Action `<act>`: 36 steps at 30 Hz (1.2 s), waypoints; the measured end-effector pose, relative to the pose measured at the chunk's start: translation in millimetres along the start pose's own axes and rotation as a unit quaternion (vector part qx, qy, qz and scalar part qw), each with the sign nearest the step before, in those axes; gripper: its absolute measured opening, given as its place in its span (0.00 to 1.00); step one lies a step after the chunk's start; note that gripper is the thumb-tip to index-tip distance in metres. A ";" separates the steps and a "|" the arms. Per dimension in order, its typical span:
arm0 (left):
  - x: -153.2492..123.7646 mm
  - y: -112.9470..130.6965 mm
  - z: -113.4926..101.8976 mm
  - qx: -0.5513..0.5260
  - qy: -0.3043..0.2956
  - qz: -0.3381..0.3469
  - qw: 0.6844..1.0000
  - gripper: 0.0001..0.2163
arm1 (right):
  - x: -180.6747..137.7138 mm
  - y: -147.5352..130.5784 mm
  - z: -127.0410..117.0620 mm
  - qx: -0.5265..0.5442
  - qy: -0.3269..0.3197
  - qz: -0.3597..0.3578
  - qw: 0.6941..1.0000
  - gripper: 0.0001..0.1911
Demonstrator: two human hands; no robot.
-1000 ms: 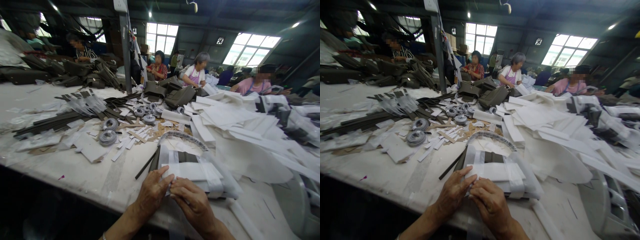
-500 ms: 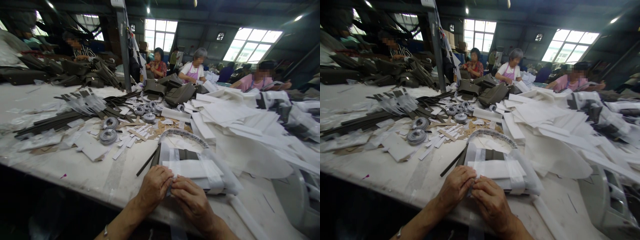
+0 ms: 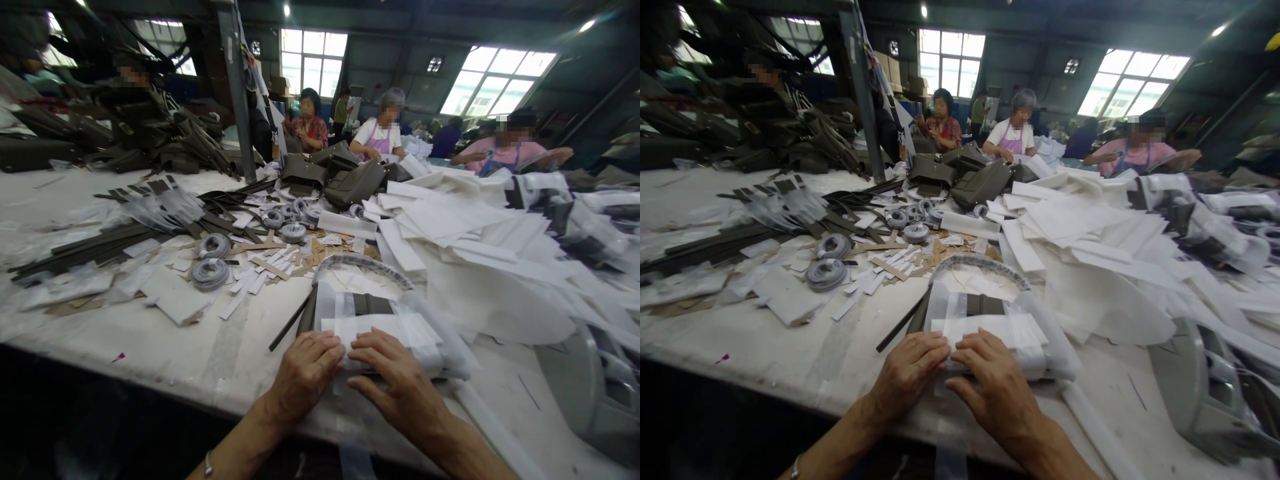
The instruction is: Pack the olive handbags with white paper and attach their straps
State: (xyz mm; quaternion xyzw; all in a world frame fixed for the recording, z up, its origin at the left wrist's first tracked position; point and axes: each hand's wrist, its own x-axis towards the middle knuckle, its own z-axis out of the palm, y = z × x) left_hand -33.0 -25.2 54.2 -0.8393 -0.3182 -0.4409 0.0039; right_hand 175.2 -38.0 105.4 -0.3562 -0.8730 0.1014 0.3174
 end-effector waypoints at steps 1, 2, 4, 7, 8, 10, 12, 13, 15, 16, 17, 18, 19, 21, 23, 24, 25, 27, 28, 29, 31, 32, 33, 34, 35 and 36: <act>0.1 -0.2 -0.3 0.002 0.001 0.001 1.000 0.08 | -1.0 3.2 6.3 -0.015 -0.013 -0.004 1.000 0.09; 0.1 -0.3 -0.7 0.003 0.001 0.003 1.000 0.08 | -2.1 6.0 12.4 -0.024 -0.017 -0.011 1.000 0.09; -0.4 -0.5 -1.5 0.005 0.000 0.008 1.000 0.09 | -4.0 10.0 21.8 -0.033 -0.003 -0.024 0.999 0.08; -1.7 -0.7 -2.1 0.011 -0.004 0.016 1.000 0.09 | -4.9 12.3 26.2 -0.025 0.011 -0.033 0.999 0.06; -2.1 -0.7 -2.0 0.016 -0.005 0.020 1.000 0.09 | -4.6 12.5 25.6 -0.020 0.010 -0.033 0.999 0.05; -2.9 -0.8 -1.2 0.029 -0.008 0.030 0.999 0.10 | -3.8 12.3 22.6 -0.011 0.001 -0.027 1.000 0.05; -3.5 -0.7 0.1 0.036 -0.007 0.037 0.999 0.10 | -3.0 11.6 18.7 0.001 -0.014 -0.017 1.000 0.06; -3.7 -0.5 0.9 0.036 -0.003 0.038 0.999 0.09 | -2.6 11.0 16.7 0.009 -0.023 -0.013 1.000 0.07; -4.0 0.2 2.7 0.029 0.005 0.030 0.999 0.09 | -2.2 9.3 13.8 0.027 -0.035 -0.007 0.999 0.08; -4.1 0.7 3.6 0.023 0.009 0.023 0.999 0.08 | -2.1 8.3 13.1 0.035 -0.038 -0.005 0.999 0.09; -4.3 1.3 4.4 0.018 0.011 0.015 1.000 0.08 | -2.1 7.3 13.1 0.041 -0.037 -0.004 0.998 0.09; -4.4 1.8 5.2 0.015 0.009 0.007 1.000 0.07 | -2.1 6.5 13.6 0.042 -0.033 -0.004 0.999 0.08; -4.6 2.1 5.8 0.013 0.007 0.001 1.000 0.07 | -2.2 5.9 14.8 0.038 -0.024 -0.007 0.999 0.07; -5.1 2.4 6.5 0.014 0.008 -0.004 1.000 0.07 | -2.3 5.7 18.2 0.021 -0.002 -0.016 1.000 0.06; -5.8 1.8 6.4 0.017 0.010 -0.002 1.000 0.07 | -2.3 6.9 22.1 -0.001 0.012 -0.032 0.999 0.06; -6.1 1.3 6.3 0.017 0.010 0.000 1.000 0.07 | -2.3 7.9 24.0 -0.012 0.016 -0.040 0.999 0.06; -6.5 0.7 6.2 0.018 0.010 0.002 1.000 0.07 | -2.4 9.1 25.9 -0.022 0.020 -0.050 0.998 0.06; -7.1 -0.6 6.3 0.021 0.008 0.009 1.000 0.07 | -2.6 11.1 29.2 -0.039 0.035 -0.071 0.996 0.06; -7.3 -1.1 6.5 0.024 0.007 0.012 1.000 0.07 | -2.9 11.6 30.3 -0.046 0.044 -0.080 0.995 0.06; -7.4 -1.4 6.7 0.027 0.008 0.016 0.999 0.07 | -3.4 11.4 30.8 -0.052 0.050 -0.085 0.994 0.06; -7.1 -1.3 7.0 0.032 0.009 0.020 0.999 0.07 | -5.7 8.4 28.3 -0.059 0.050 -0.084 0.993 0.07; -6.8 -0.9 6.8 0.034 0.010 0.019 0.999 0.07 | -8.0 5.6 25.0 -0.061 0.050 -0.080 0.994 0.08; -6.3 -0.3 6.4 0.035 0.010 0.018 0.999 0.07 | -11.2 2.2 20.2 -0.061 0.050 -0.078 0.994 0.09; -5.7 0.4 5.9 0.036 0.009 0.015 0.999 0.08 | -15.5 -1.4 14.3 -0.060 0.047 -0.080 0.994 0.10; -5.2 1.0 5.2 0.037 0.007 0.014 0.999 0.08 | -21.0 -4.9 7.7 -0.058 0.037 -0.087 0.994 0.10; -4.7 1.5 4.6 0.038 0.006 0.013 0.999 0.08 | -27.6 -7.7 1.2 -0.056 0.016 -0.096 0.994 0.09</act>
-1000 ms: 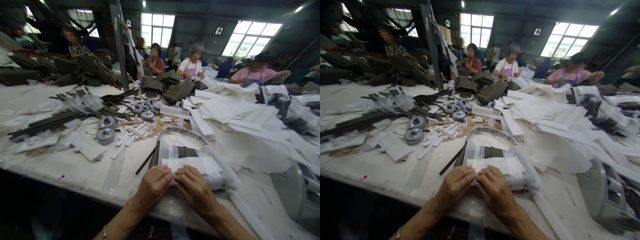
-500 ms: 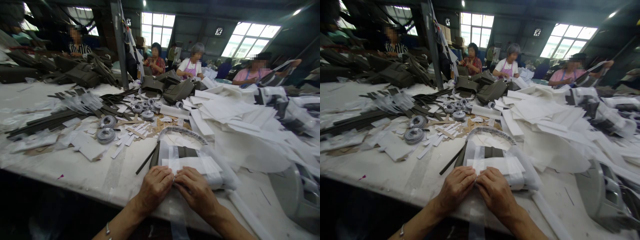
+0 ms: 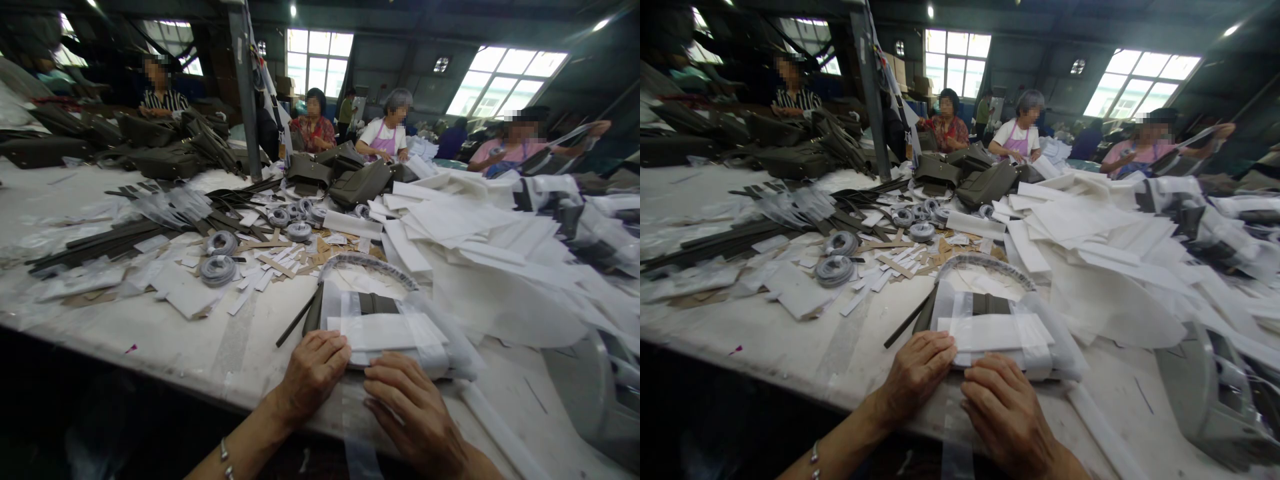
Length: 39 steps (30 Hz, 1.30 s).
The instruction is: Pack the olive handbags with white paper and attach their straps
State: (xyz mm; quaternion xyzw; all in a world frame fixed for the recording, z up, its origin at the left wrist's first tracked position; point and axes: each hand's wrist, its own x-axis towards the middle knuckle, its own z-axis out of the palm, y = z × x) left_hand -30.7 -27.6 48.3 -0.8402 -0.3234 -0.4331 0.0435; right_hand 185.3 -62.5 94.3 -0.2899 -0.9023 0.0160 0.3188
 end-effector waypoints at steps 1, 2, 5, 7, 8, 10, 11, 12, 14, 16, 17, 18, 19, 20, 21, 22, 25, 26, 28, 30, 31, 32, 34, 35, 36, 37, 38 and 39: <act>0.4 0.3 -0.6 0.000 -0.002 0.001 1.000 0.08 | -7.0 -2.5 -6.0 0.002 -0.029 -0.013 0.999 0.09; 0.7 0.4 -0.9 -0.001 -0.003 0.003 1.000 0.08 | -15.0 -4.2 -10.0 -0.001 -0.062 -0.028 0.998 0.09; 0.5 -0.2 -0.4 -0.004 -0.004 0.006 1.000 0.08 | -41.0 -4.6 -6.3 -0.044 -0.114 -0.079 0.989 0.14; -0.2 -0.9 0.7 -0.004 -0.006 0.003 1.000 0.09 | -54.1 -3.6 7.4 -0.077 -0.094 -0.089 0.989 0.15; -0.6 -1.2 1.3 -0.005 -0.010 0.001 1.000 0.09 | -57.6 -3.5 15.5 -0.085 -0.081 -0.085 0.989 0.15; -1.3 -1.7 2.1 -0.004 -0.015 0.000 1.000 0.09 | -57.6 -4.6 30.5 -0.075 -0.067 -0.060 0.993 0.18; -1.5 -1.7 2.3 -0.001 -0.016 -0.001 1.000 0.09 | -54.5 -5.9 36.4 -0.057 -0.067 -0.051 0.995 0.18; -1.8 -1.7 2.4 0.002 -0.016 -0.001 1.000 0.09 | -50.2 -7.4 41.0 -0.034 -0.070 -0.045 0.996 0.18; -2.0 -1.5 2.2 0.005 -0.017 -0.002 1.000 0.09 | -40.4 -10.7 46.3 0.024 -0.063 -0.046 0.997 0.16; -1.8 -1.2 1.8 0.003 -0.017 -0.002 1.000 0.09 | -32.2 -13.6 47.6 0.081 -0.040 -0.037 0.995 0.17; -1.5 -1.0 1.7 0.001 -0.015 0.000 1.000 0.08 | -29.0 -14.9 47.2 0.107 -0.028 -0.017 0.994 0.16; -1.2 -1.0 1.7 0.000 -0.014 0.001 1.000 0.08 | -26.3 -16.0 46.2 0.128 -0.015 0.010 0.992 0.15; -0.7 -0.9 1.8 -0.001 -0.012 0.001 1.000 0.08 | -24.1 -17.2 44.9 0.145 -0.006 0.038 0.989 0.14; -0.2 -0.9 2.0 -0.001 -0.010 0.001 1.000 0.08 | -22.1 -18.3 43.8 0.157 0.002 0.062 0.986 0.13; 0.4 -0.9 2.2 -0.001 -0.008 -0.001 1.000 0.08 | -20.4 -19.7 43.0 0.166 0.007 0.076 0.983 0.12; 1.0 -0.8 2.5 -0.002 -0.007 -0.003 1.000 0.08 | -19.0 -21.1 42.9 0.174 0.009 0.080 0.982 0.12; 2.6 -0.1 2.6 -0.006 -0.005 -0.011 1.000 0.08 | -17.1 -26.2 47.6 0.187 0.013 0.056 0.981 0.14; 2.8 0.3 2.5 -0.006 -0.006 -0.012 1.000 0.08 | -16.9 -27.9 50.1 0.190 0.013 0.045 0.981 0.15; 2.3 1.2 2.4 -0.006 -0.006 -0.011 1.000 0.08 | -15.8 -30.2 53.0 0.190 0.014 0.031 0.981 0.20; 0.7 1.9 3.0 -0.005 -0.008 -0.010 1.000 0.08 | -11.3 -30.7 49.8 0.189 0.016 0.030 0.981 0.21; -0.4 2.1 3.6 -0.006 -0.006 -0.009 1.000 0.08 | -7.3 -30.0 45.4 0.190 0.016 0.036 0.981 0.20; -1.5 2.3 4.3 -0.007 -0.005 -0.010 1.000 0.08 | -2.5 -28.4 39.5 0.190 0.018 0.044 0.981 0.17; -3.8 3.0 5.5 -0.011 -0.004 -0.012 1.000 0.08 | 8.3 -22.9 25.5 0.180 0.022 0.062 0.982 0.11; -4.8 3.5 5.8 -0.013 -0.004 -0.014 1.000 0.08 | 13.5 -18.9 18.8 0.170 0.022 0.070 0.983 0.10; -5.6 4.2 5.5 -0.015 -0.002 -0.017 1.000 0.08 | 18.0 -14.1 13.0 0.157 0.026 0.077 0.984 0.10; -6.3 5.1 4.7 -0.017 -0.002 -0.019 1.000 0.08 | 21.9 -8.6 8.6 0.143 0.026 0.085 0.986 0.10; -6.7 6.4 3.3 -0.018 -0.002 -0.020 1.000 0.08 | 25.2 -2.6 5.5 0.129 0.019 0.093 0.987 0.10; -7.0 7.9 1.1 -0.020 -0.002 -0.022 1.000 0.08 | 28.0 3.8 3.8 0.116 0.012 0.102 0.988 0.11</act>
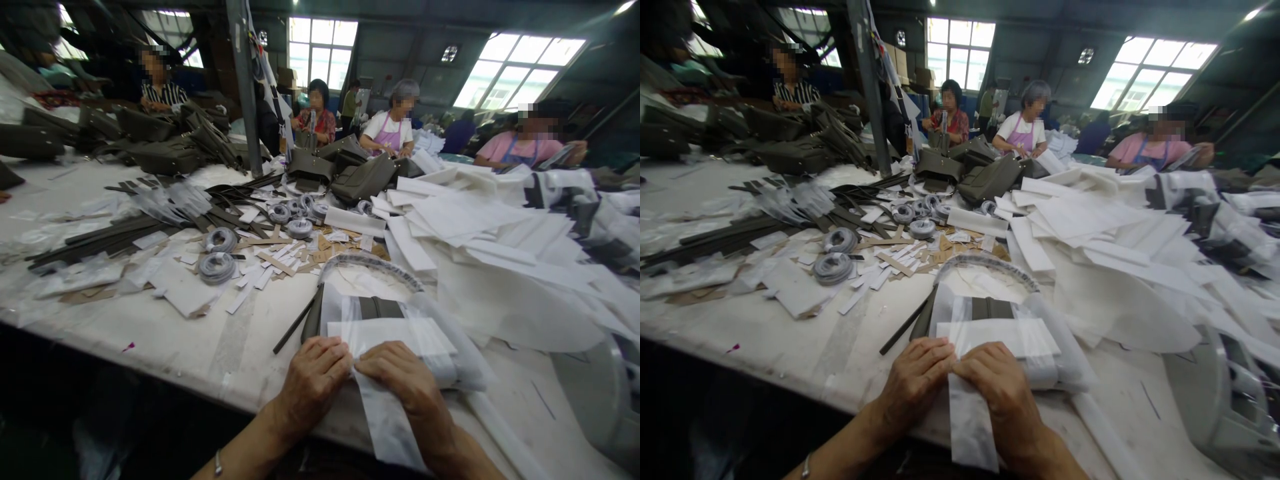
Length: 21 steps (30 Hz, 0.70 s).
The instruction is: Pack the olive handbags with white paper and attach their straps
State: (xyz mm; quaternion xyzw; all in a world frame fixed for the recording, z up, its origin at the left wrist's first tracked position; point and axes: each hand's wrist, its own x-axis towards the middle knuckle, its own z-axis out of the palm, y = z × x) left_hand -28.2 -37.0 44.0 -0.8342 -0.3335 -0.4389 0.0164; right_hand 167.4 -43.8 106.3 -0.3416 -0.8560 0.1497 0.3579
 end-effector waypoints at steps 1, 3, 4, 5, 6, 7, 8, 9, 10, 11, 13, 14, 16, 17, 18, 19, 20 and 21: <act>-0.1 2.0 -2.6 -0.004 -0.005 -0.003 1.000 0.09 | 4.0 5.6 -2.0 -0.013 -0.007 0.007 1.000 0.12; 0.5 6.7 -8.6 -0.024 -0.025 -0.020 0.999 0.12 | 12.6 17.1 -3.7 -0.032 -0.032 0.013 0.999 0.11; 1.3 9.2 -11.3 -0.037 -0.035 -0.035 0.998 0.13 | 17.2 22.6 -3.9 -0.036 -0.048 0.015 0.998 0.11; 2.3 11.7 -13.4 -0.050 -0.041 -0.051 0.997 0.14 | 22.0 27.8 -3.8 -0.039 -0.064 0.019 0.997 0.11; 3.6 14.0 -14.6 -0.059 -0.042 -0.067 0.995 0.13 | 26.7 32.6 -3.6 -0.040 -0.082 0.027 0.995 0.11; 4.9 15.9 -14.5 -0.063 -0.039 -0.081 0.994 0.12 | 31.1 37.1 -3.3 -0.041 -0.100 0.034 0.994 0.10; 6.3 17.3 -13.2 -0.062 -0.032 -0.092 0.993 0.10 | 35.2 41.4 -3.0 -0.042 -0.117 0.040 0.991 0.09; 7.5 18.3 -10.9 -0.058 -0.024 -0.101 0.993 0.08 | 38.9 45.3 -2.6 -0.041 -0.133 0.042 0.989 0.10; 8.5 18.7 -7.9 -0.052 -0.015 -0.109 0.993 0.06 | 41.9 48.9 -2.2 -0.040 -0.148 0.041 0.987 0.10; 9.3 18.8 -4.6 -0.046 -0.005 -0.114 0.992 0.05 | 44.5 52.1 -1.7 -0.038 -0.159 0.039 0.986 0.11; 10.4 18.3 1.6 -0.035 0.008 -0.122 0.992 0.03 | 48.0 57.3 -0.1 -0.028 -0.172 0.040 0.984 0.10; 10.8 17.8 4.0 -0.030 0.010 -0.124 0.992 0.02 | 49.0 59.1 1.1 -0.020 -0.175 0.046 0.983 0.10; 11.6 16.6 6.7 -0.019 0.008 -0.128 0.992 0.04 | 49.9 61.5 4.5 0.002 -0.170 0.065 0.983 0.10; 12.0 16.0 7.2 -0.012 0.007 -0.129 0.992 0.05 | 49.8 62.4 6.5 0.014 -0.161 0.074 0.984 0.10; 12.5 15.3 7.4 -0.004 0.007 -0.130 0.991 0.05 | 49.3 63.1 8.8 0.024 -0.148 0.083 0.985 0.10; 13.1 14.5 7.3 0.004 0.007 -0.130 0.992 0.06 | 48.7 64.0 11.1 0.033 -0.134 0.090 0.986 0.09; 13.6 13.9 6.8 0.011 0.006 -0.127 0.992 0.05 | 47.9 64.9 13.3 0.039 -0.119 0.095 0.988 0.09; 14.1 13.4 6.0 0.016 0.004 -0.122 0.992 0.05 | 47.0 65.9 15.3 0.044 -0.106 0.100 0.988 0.10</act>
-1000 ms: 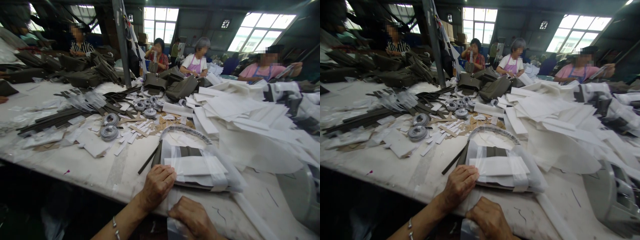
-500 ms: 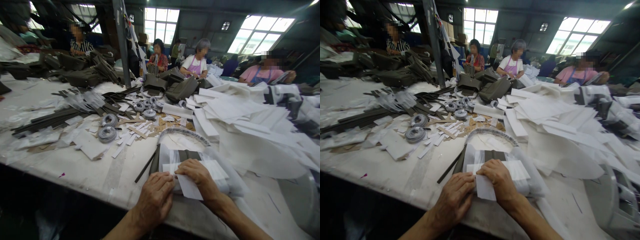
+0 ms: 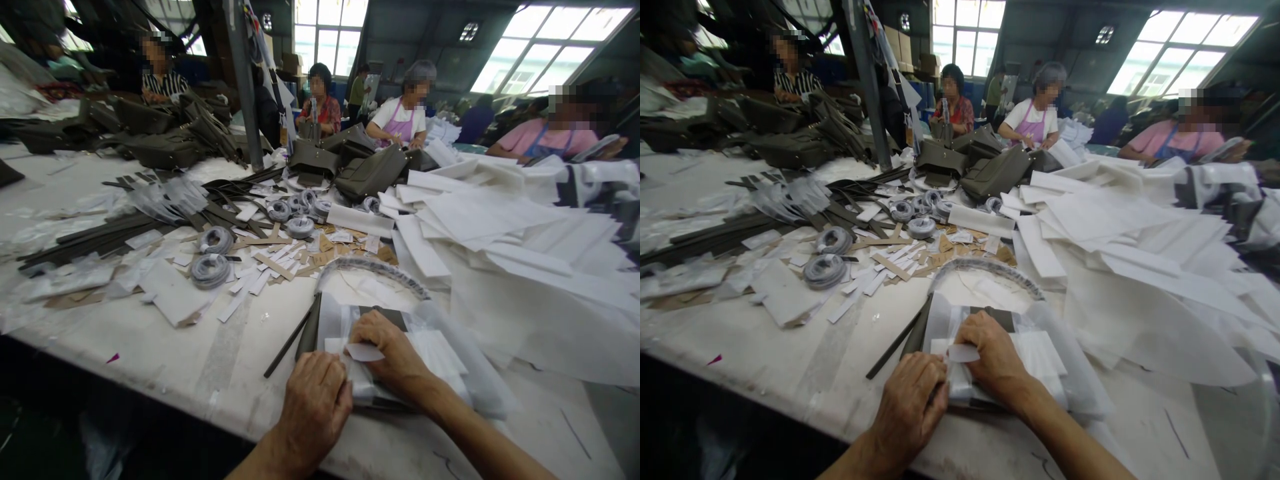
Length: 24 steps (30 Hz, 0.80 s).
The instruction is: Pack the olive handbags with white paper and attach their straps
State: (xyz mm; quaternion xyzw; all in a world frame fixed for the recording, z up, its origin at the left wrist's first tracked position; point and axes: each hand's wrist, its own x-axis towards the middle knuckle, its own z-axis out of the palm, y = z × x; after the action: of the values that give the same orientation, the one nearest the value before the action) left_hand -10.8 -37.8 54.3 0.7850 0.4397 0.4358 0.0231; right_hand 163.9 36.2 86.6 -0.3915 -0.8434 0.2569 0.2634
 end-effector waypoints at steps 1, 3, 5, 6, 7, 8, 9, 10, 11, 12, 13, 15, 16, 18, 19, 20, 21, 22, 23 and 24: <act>0.5 -0.1 -1.2 0.004 -0.001 0.007 1.000 0.04 | -0.2 1.3 1.7 0.003 0.010 0.002 1.000 0.10; 0.9 0.7 -4.8 0.013 0.003 0.028 1.000 0.06 | -0.6 3.8 4.1 0.002 0.023 0.004 1.000 0.10; 0.1 3.4 -8.8 0.028 0.014 0.060 0.998 0.10 | -0.6 5.7 5.3 -0.003 0.030 0.003 1.000 0.11; -0.7 5.2 -10.4 0.039 0.018 0.079 0.996 0.11 | -0.5 6.5 5.6 -0.004 0.030 0.001 1.000 0.11; -1.9 7.2 -11.1 0.049 0.016 0.098 0.994 0.12 | -0.4 7.1 5.9 -0.003 0.031 0.000 1.000 0.11; -3.3 9.2 -10.9 0.056 0.007 0.113 0.992 0.12 | -0.2 7.7 6.2 -0.003 0.032 0.000 0.999 0.12; -4.9 10.9 -9.7 0.064 -0.004 0.124 0.990 0.13 | 0.1 8.1 6.5 -0.003 0.033 0.001 0.999 0.12; -6.4 12.4 -7.4 0.071 -0.013 0.130 0.989 0.14 | 0.3 8.5 6.9 -0.005 0.031 0.003 1.000 0.12; -7.8 13.4 -4.4 0.077 -0.021 0.130 0.988 0.15 | 0.6 8.7 7.4 -0.009 0.027 0.007 1.000 0.12; -9.1 14.1 -0.9 0.083 -0.026 0.124 0.988 0.16 | 0.8 8.9 7.9 -0.014 0.024 0.011 1.000 0.12; -10.0 14.4 2.6 0.088 -0.030 0.116 0.989 0.17 | 0.9 8.9 8.5 -0.019 0.020 0.015 0.999 0.13; -10.9 14.5 8.6 0.096 -0.030 0.103 0.990 0.17 | 1.4 8.7 9.6 -0.028 0.016 0.024 0.999 0.13; -11.1 14.4 10.7 0.098 -0.031 0.098 0.990 0.16 | 1.8 8.6 10.1 -0.031 0.018 0.028 0.999 0.13; -11.4 14.6 13.0 0.103 -0.024 0.098 0.990 0.16 | 2.6 8.5 10.6 -0.037 0.021 0.032 0.999 0.13; -11.6 14.8 13.3 0.105 -0.021 0.100 0.989 0.16 | 3.0 8.3 10.4 -0.041 0.021 0.032 0.998 0.13; -12.0 15.1 13.4 0.107 -0.018 0.100 0.989 0.16 | 3.1 7.9 9.9 -0.042 0.020 0.030 0.998 0.12; -12.5 15.4 13.3 0.107 -0.016 0.099 0.989 0.16 | 2.9 7.1 9.0 -0.042 0.016 0.028 0.999 0.12; -13.1 15.8 13.2 0.106 -0.017 0.098 0.989 0.16 | 2.1 5.7 7.6 -0.041 0.012 0.026 0.999 0.11; -13.6 16.1 13.1 0.102 -0.019 0.096 0.990 0.16 | 0.7 3.8 5.7 -0.037 0.009 0.024 0.999 0.10; -14.1 16.5 13.1 0.097 -0.024 0.092 0.991 0.16 | -1.5 1.3 3.1 -0.029 0.002 0.022 0.999 0.09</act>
State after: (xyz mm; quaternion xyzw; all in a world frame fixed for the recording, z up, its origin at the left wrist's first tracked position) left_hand 6.2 -53.4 43.7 0.8309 0.4048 0.3727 -0.0829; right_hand 163.4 35.0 83.1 -0.4179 -0.8412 0.2369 0.2482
